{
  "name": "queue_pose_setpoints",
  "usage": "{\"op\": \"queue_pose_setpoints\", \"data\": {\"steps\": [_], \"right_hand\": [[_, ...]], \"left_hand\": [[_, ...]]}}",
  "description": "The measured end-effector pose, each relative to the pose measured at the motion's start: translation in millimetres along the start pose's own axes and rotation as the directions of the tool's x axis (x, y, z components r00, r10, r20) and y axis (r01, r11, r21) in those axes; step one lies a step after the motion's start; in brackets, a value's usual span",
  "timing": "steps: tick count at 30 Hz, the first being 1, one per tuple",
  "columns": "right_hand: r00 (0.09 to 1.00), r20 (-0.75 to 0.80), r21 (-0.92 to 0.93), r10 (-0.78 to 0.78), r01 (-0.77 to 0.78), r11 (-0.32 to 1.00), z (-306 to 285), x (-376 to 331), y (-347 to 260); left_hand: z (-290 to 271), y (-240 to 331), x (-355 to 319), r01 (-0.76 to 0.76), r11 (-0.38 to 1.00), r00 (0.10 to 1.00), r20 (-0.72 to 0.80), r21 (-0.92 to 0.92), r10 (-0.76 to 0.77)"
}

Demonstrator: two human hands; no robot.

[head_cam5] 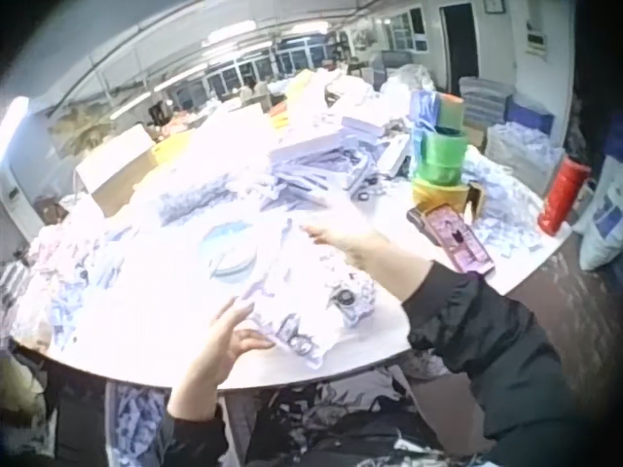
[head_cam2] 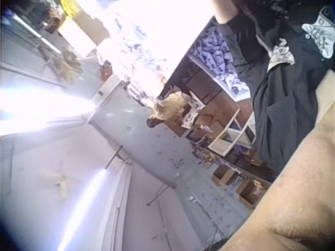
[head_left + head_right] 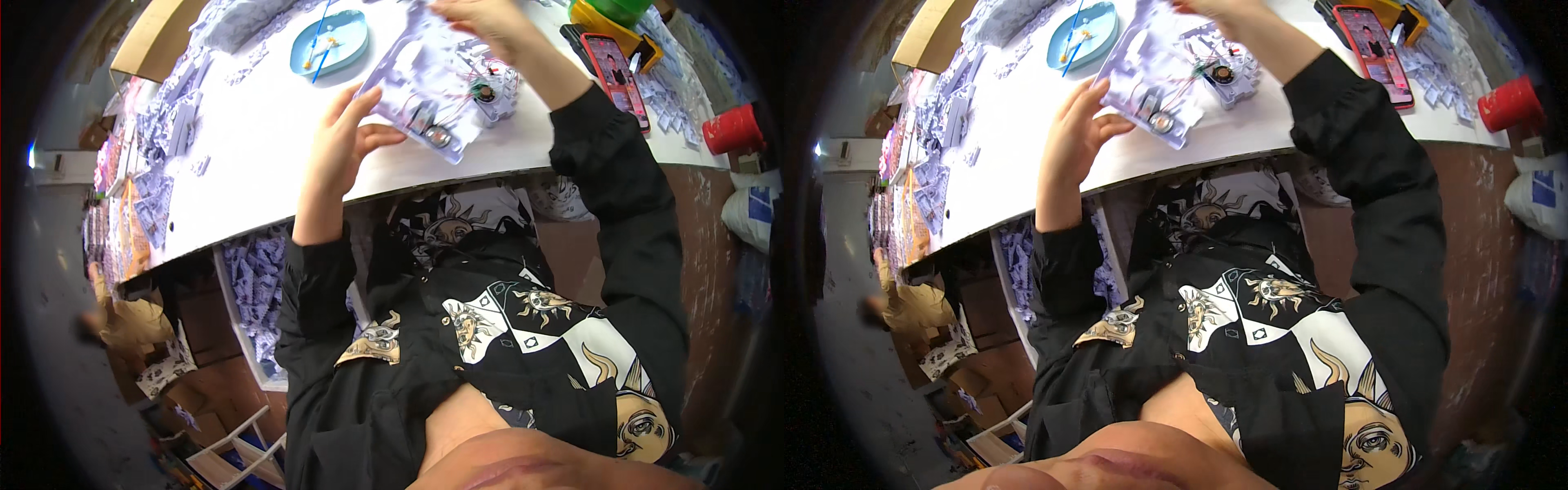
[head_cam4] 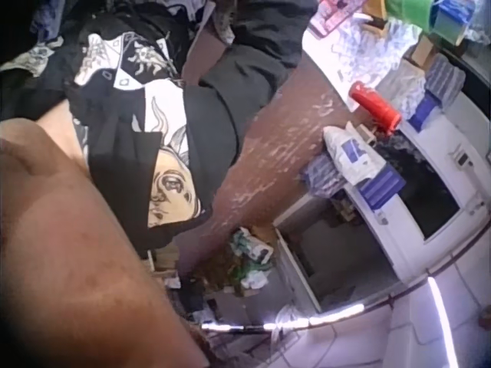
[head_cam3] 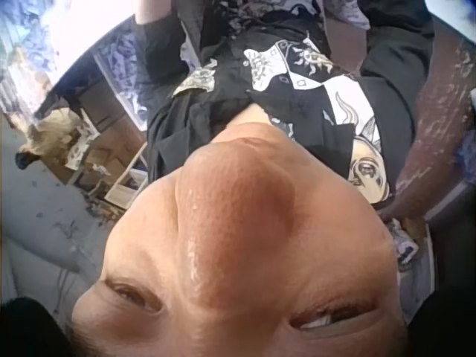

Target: Assembling small electronic components into plastic toy gun housings.

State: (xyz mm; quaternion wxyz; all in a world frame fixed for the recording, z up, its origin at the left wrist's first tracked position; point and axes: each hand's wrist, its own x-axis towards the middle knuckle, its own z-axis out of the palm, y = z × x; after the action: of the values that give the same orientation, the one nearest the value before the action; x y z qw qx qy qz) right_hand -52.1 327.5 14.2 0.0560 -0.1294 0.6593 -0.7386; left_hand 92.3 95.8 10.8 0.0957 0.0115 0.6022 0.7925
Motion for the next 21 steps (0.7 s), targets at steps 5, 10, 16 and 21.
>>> {"op": "queue_pose_setpoints", "data": {"steps": [5, 10, 16, 21], "right_hand": [[0.972, 0.136, -0.316, -0.192, 0.226, 0.921, 24.0, -29.7, 1.8], [0.912, 0.314, -0.936, -0.264, 0.344, 0.075, 1.9, -121.5, -17.2], [0.956, 0.218, -0.956, -0.198, 0.250, 0.155, 1.2, -131.6, -15.7], [0.936, 0.238, -0.961, -0.258, 0.266, 0.080, -15.3, -81.1, -0.3]], "left_hand": [[-29.0, -19.3, -30.0, 0.029, 0.999, 0.994, -0.105, -0.018, -0.031], [-28.2, -23.6, -53.0, 0.088, 0.979, 0.949, -0.313, 0.181, -0.027], [4.0, -44.7, -45.3, -0.035, 0.680, 0.959, -0.168, 0.732, 0.230], [51.5, -43.8, -36.6, -0.099, 0.368, 0.903, -0.072, 0.924, 0.423]]}}
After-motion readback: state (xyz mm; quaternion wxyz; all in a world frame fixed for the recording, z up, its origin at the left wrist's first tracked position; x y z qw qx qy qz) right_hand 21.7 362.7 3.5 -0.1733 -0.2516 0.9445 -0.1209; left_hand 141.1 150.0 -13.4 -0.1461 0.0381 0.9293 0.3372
